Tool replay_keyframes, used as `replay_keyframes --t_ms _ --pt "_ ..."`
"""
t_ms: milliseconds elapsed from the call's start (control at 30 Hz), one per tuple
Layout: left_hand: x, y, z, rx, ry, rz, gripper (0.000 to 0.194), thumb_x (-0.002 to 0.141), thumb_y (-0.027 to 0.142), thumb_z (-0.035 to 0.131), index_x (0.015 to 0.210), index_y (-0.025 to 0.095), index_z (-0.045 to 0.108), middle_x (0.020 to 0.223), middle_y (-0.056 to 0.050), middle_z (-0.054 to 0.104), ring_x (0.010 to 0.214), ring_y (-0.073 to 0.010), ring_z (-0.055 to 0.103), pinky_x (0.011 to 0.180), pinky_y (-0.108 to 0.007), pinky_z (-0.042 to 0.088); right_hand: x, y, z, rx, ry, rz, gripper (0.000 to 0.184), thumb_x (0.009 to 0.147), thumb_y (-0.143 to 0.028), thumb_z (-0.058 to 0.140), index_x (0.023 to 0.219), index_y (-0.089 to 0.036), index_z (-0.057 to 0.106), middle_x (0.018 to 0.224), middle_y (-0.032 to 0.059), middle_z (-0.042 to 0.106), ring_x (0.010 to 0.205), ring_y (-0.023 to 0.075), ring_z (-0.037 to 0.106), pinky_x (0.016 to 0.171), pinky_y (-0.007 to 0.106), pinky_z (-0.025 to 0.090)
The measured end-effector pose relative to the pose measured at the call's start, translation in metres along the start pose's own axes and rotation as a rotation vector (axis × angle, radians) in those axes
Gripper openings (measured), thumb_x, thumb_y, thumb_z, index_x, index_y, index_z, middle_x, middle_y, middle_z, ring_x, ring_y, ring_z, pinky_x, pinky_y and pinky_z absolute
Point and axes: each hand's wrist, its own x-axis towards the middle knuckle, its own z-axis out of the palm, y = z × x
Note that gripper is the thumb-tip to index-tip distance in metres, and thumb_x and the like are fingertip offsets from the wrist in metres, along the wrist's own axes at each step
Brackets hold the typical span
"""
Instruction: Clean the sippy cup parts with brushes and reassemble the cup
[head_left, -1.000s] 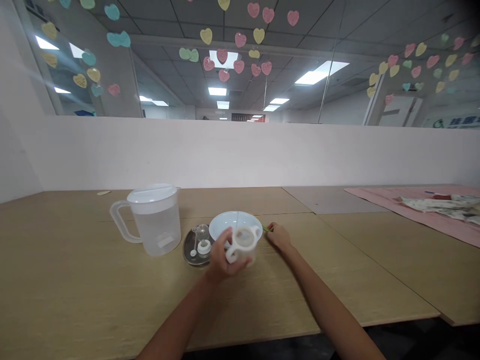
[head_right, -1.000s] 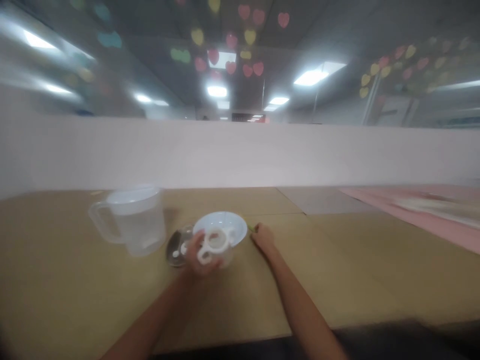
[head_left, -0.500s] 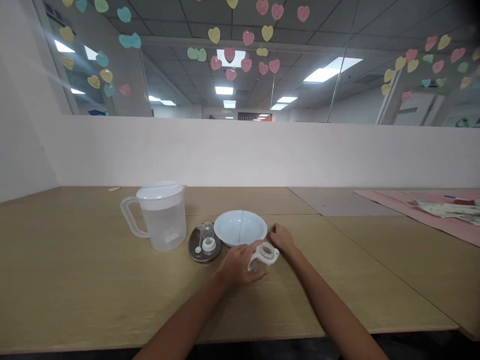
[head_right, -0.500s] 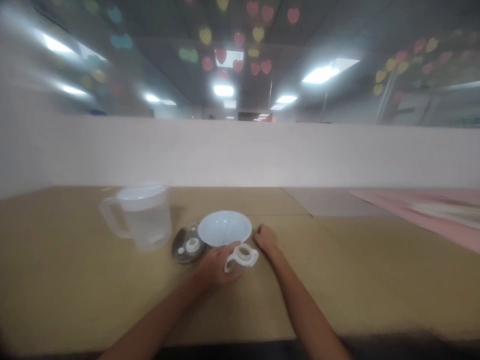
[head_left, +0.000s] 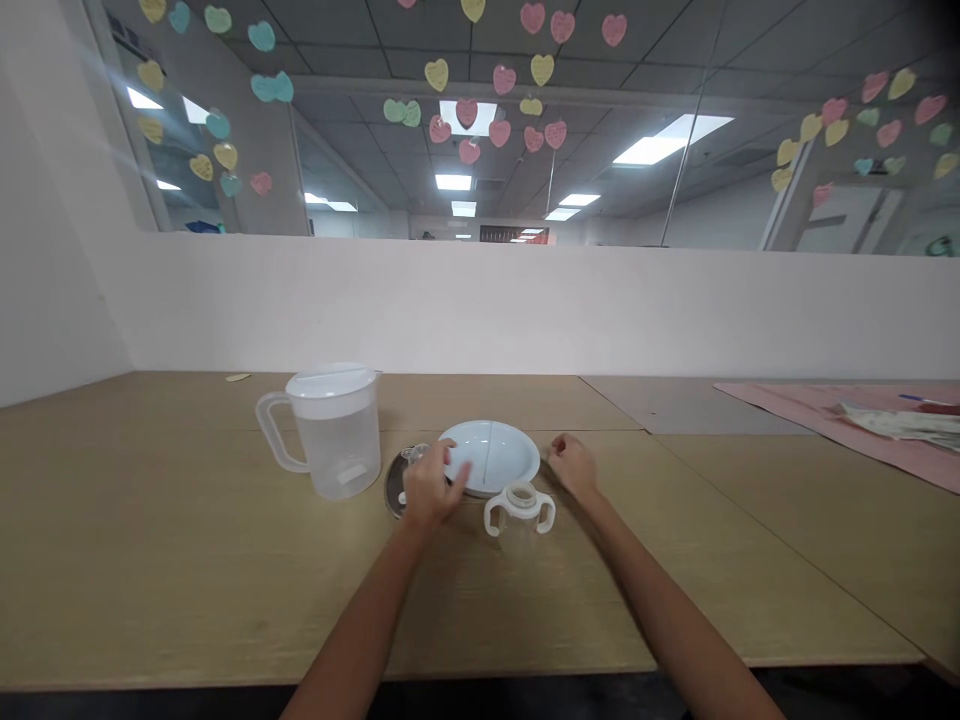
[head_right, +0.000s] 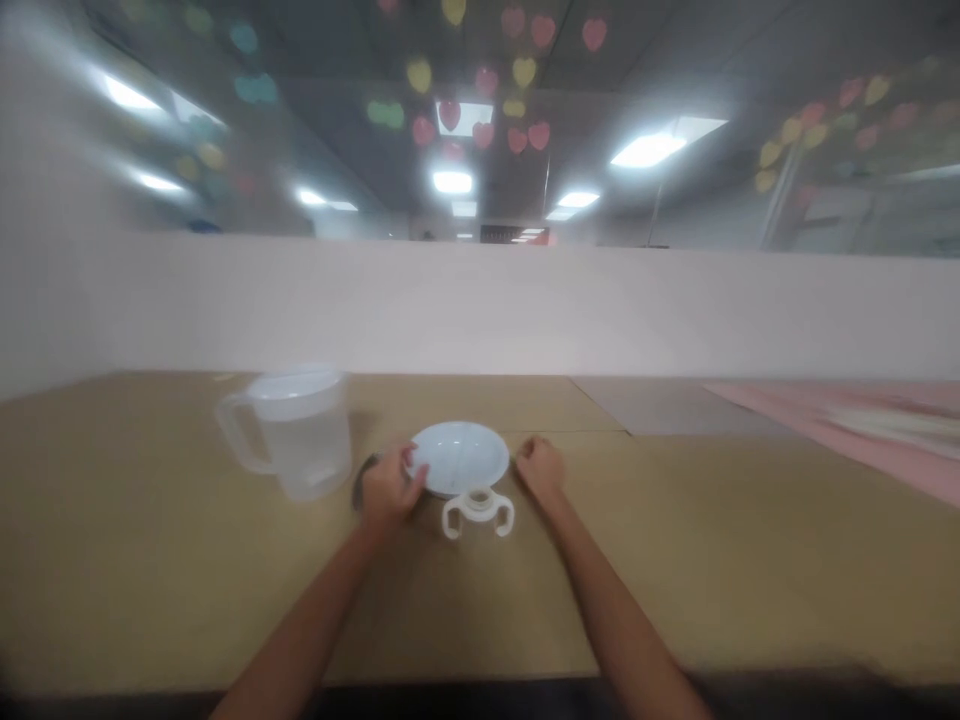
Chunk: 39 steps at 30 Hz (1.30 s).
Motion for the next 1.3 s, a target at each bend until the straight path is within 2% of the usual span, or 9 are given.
replay_keyframes --t_ms 133,367,467,633,800,933,1067,1200,1300 --pt "0.012 -0.03 0.0 0.295 -0.235 -0.361 0.034 0.091 0.027 0.03 0.099 0.013 0.06 0.094 -0.013 0.065 0.093 -0.0225 0.059 0.079 -0.032 0.043 0.017 -0.028 -0.016 0.116 -0.087 -0.149 0.032 0.083 -0.017 0.038 0.107 -0.015 0.06 0.1 0.0091 0.064 0.092 0.0179 0.057 0.073 0.024 0.039" --pt "0.01 -0.048 0.009 0.38 -0.416 -0.419 0.032 0.087 0.024 0.037 0.089 0.012 0.067 0.095 -0.017 0.068 0.094 -0.0262 0.061 0.081 -0.037 0.043 0.047 -0.08 0.0 0.222 -0.709 -0.35 0.03 0.073 -0.013 0.056 0.099 -0.019 0.07 0.072 0.0016 0.069 0.052 0.0106 0.06 0.052 0.018 0.043" --pt "0.008 -0.046 0.009 0.39 -0.407 -0.428 0.043 0.09 0.031 0.032 0.084 0.011 0.069 0.094 -0.019 0.068 0.093 -0.028 0.062 0.083 -0.04 0.042 0.046 -0.083 0.013 0.231 -0.822 -0.338 0.02 0.071 -0.016 0.061 0.087 -0.017 0.073 0.066 0.0023 0.069 0.046 0.01 0.059 0.047 0.017 0.042" --pt "0.01 -0.039 0.001 0.407 -0.355 -0.434 0.044 0.09 0.03 0.033 0.075 0.011 0.069 0.082 -0.019 0.069 0.088 -0.028 0.064 0.081 -0.04 0.042 0.046 -0.083 0.01 0.297 -0.741 -0.338 0.014 0.07 -0.013 0.06 0.077 -0.012 0.072 0.061 0.0025 0.068 0.048 0.0085 0.056 0.046 0.015 0.041" --pt "0.02 -0.034 -0.015 0.409 -0.266 -0.443 0.035 0.086 0.025 0.037 0.081 0.011 0.069 0.084 -0.018 0.069 0.086 -0.0291 0.064 0.076 -0.038 0.044 0.05 -0.09 -0.026 0.421 -0.567 -0.363 0.022 0.07 -0.003 0.052 0.083 -0.011 0.068 0.075 0.004 0.07 0.053 0.007 0.055 0.05 0.015 0.04" --pt "0.024 -0.03 -0.022 0.189 0.038 -0.396 0.028 0.085 0.025 0.042 0.09 0.017 0.068 0.088 -0.011 0.071 0.083 -0.025 0.065 0.075 -0.034 0.046 0.046 -0.095 -0.057 0.519 -0.424 -0.371 0.024 0.07 0.001 0.045 0.086 -0.012 0.058 0.077 0.0048 0.069 0.059 0.0081 0.057 0.055 0.017 0.043" --pt "0.026 -0.018 -0.017 -0.322 0.272 -0.367 0.018 0.081 0.033 0.052 0.084 0.018 0.062 0.086 -0.007 0.071 0.083 -0.0209 0.067 0.077 -0.031 0.049 0.035 -0.103 -0.081 0.654 -0.299 -0.433 0.017 0.074 -0.006 0.049 0.086 -0.018 0.046 0.075 0.0023 0.068 0.058 0.0087 0.055 0.057 0.019 0.044" --pt "0.025 -0.005 -0.001 -0.798 0.172 -0.364 0.028 0.073 0.037 0.063 0.09 0.015 0.057 0.09 -0.01 0.071 0.087 -0.0203 0.067 0.077 -0.031 0.053 0.014 -0.117 -0.102 0.81 -0.301 -0.549 0.026 0.071 -0.005 0.049 0.091 -0.02 0.04 0.073 -0.0008 0.068 0.061 0.01 0.056 0.059 0.022 0.045" --pt "0.02 0.002 0.01 -0.911 0.02 -0.339 0.03 0.074 0.038 0.063 0.093 0.014 0.06 0.096 -0.011 0.07 0.089 -0.0207 0.067 0.08 -0.032 0.053 -0.004 -0.129 -0.117 0.889 -0.366 -0.611 0.024 0.074 -0.008 0.048 0.093 -0.021 0.042 0.073 -0.0012 0.067 0.064 0.0103 0.058 0.062 0.023 0.046"
